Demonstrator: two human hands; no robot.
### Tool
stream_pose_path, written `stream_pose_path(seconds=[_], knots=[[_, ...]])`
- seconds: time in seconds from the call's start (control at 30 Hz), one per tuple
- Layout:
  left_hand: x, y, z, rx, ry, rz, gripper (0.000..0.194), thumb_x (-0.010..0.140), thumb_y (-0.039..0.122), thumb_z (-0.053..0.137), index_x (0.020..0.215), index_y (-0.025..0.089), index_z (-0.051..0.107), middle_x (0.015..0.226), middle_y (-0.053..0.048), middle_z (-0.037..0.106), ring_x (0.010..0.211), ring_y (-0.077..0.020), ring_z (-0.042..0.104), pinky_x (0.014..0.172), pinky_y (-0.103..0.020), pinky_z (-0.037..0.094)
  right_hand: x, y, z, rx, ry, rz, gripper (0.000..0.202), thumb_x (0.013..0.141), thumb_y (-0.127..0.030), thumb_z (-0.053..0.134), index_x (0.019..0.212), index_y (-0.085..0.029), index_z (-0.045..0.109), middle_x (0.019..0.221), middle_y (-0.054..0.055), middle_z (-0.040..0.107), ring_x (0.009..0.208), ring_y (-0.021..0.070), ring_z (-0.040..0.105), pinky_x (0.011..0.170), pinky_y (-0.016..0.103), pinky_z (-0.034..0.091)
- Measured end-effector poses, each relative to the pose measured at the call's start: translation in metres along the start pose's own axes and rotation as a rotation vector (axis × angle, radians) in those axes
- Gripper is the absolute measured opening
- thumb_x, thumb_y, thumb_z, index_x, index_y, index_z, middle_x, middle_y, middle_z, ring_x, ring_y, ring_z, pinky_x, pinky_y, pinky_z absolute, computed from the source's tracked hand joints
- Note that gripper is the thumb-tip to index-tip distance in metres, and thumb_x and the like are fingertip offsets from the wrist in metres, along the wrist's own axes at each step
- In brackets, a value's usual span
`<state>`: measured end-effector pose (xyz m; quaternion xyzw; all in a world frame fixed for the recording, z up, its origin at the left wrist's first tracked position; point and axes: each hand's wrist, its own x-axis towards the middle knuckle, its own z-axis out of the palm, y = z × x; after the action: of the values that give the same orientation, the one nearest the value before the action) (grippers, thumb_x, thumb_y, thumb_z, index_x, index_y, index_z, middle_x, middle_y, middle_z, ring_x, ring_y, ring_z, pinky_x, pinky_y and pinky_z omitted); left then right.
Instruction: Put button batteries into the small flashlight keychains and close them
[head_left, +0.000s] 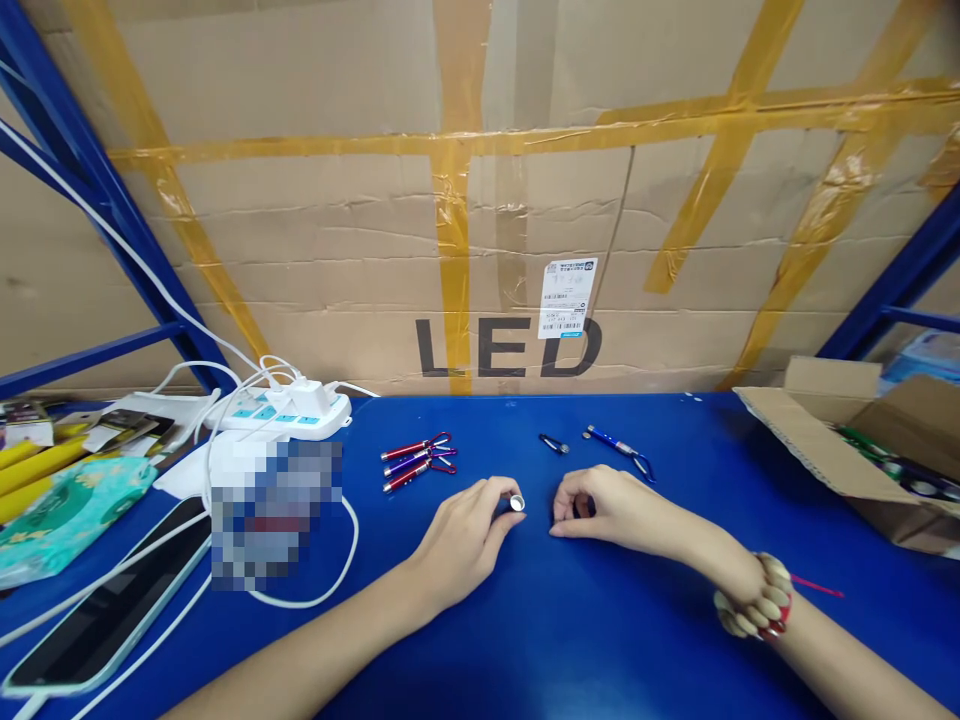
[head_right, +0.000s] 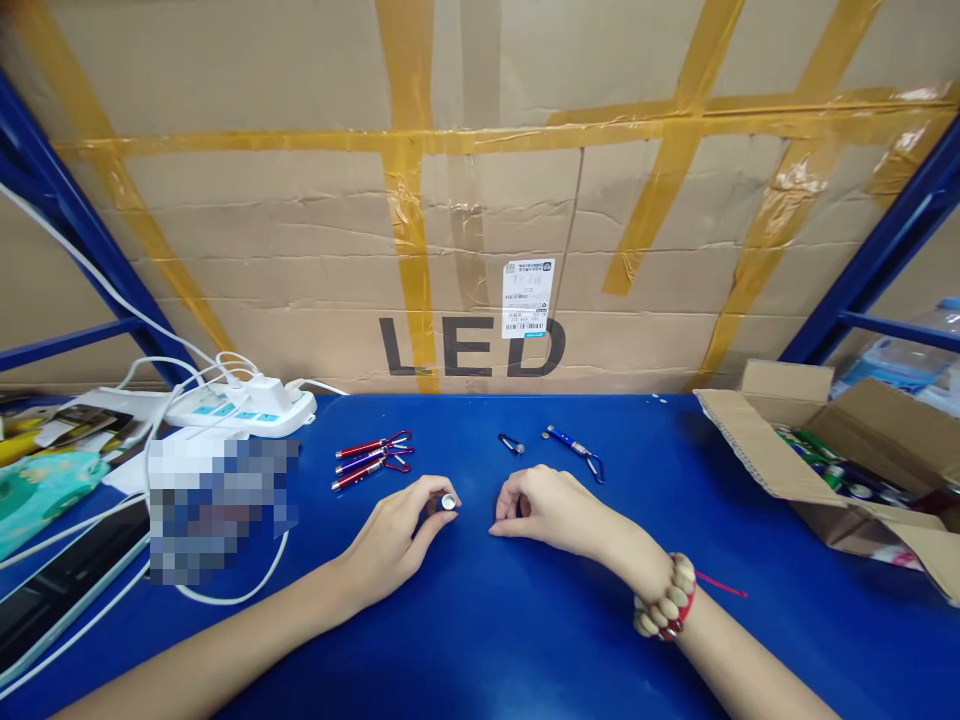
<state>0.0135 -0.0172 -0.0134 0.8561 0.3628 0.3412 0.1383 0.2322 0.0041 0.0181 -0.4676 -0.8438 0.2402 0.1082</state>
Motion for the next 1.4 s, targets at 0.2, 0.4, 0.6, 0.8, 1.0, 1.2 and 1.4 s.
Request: stream_pose_path(seconds=[0.2,0.4,0.6,0.8,1.0,1.2,1.4], knots=[[0.001,-0.003,0.002,0.007,0.026,0.015,0.01,0.092,0.019,0.041,0.1,0.021,0.046,0.088,-0.002,0.062,0.077,-0.0145,0.061,0.072,-0.025,0.048,-0.004,-0.02,0.001,0.026,0.251,-0.072,0.022,0.082,-0.041,0.058,0.081,-0.022,0.068,0.08,0.0,0.065,0.063,0.0107,0.057,0.056,0.022,0.039],[-0.001,0.0,0.005,0.001,0.04,0.063,0.007,0.091,0.022,0.042,0.097,0.02,0.046,0.086,-0.002,0.062,0.073,-0.0142,0.061,0.069,-0.025,0.049,-0.009,-0.032,0.004,0.191,0.343,-0.139,0.02,0.082,-0.037,0.057,0.08,-0.02,0.069,0.077,0.001,0.063,0.06,0.0098,0.055,0.053,0.021,0.04],[-0.001,0.003,0.003,0.019,0.023,0.062,0.002,0.09,0.022,0.046,0.091,0.02,0.046,0.08,0.0,0.061,0.069,-0.0134,0.06,0.067,-0.024,0.048,-0.009,-0.032,0.004,0.345,0.361,-0.112,0.017,0.078,-0.032,0.06,0.077,-0.017,0.067,0.074,0.002,0.062,0.06,0.0104,0.054,0.052,0.022,0.04],[-0.001,0.002,0.005,0.058,0.028,0.067,0.004,0.089,0.023,0.048,0.092,0.02,0.048,0.079,0.0,0.062,0.068,-0.0134,0.06,0.068,-0.024,0.048,-0.008,-0.035,0.003,0.422,0.275,-0.082,0.022,0.077,-0.037,0.061,0.076,-0.016,0.069,0.073,0.003,0.063,0.058,0.0102,0.052,0.05,0.021,0.038],[-0.001,0.002,0.005,0.084,0.059,0.073,0.005,0.09,0.025,0.046,0.093,0.02,0.049,0.079,0.0,0.062,0.066,-0.0137,0.059,0.066,-0.024,0.048,-0.006,-0.033,0.004,0.463,0.216,-0.019,0.024,0.077,-0.037,0.061,0.078,-0.015,0.07,0.072,0.003,0.066,0.059,0.0108,0.052,0.051,0.022,0.04],[-0.001,0.002,0.005,0.07,0.016,0.073,0.005,0.089,0.023,0.049,0.093,0.02,0.051,0.081,0.0,0.063,0.069,-0.0133,0.06,0.068,-0.023,0.048,-0.004,-0.03,0.008,0.455,0.19,-0.012,0.025,0.076,-0.039,0.063,0.075,-0.015,0.07,0.073,0.003,0.068,0.062,0.012,0.055,0.055,0.023,0.041],[0.0,0.002,0.005,0.059,0.023,0.044,0.006,0.089,0.022,0.05,0.094,0.02,0.05,0.082,0.0,0.063,0.069,-0.0143,0.06,0.068,-0.025,0.048,-0.004,-0.031,0.009,0.428,0.305,-0.065,0.022,0.077,-0.037,0.063,0.075,-0.015,0.067,0.072,0.002,0.064,0.057,0.0095,0.051,0.051,0.021,0.039]])
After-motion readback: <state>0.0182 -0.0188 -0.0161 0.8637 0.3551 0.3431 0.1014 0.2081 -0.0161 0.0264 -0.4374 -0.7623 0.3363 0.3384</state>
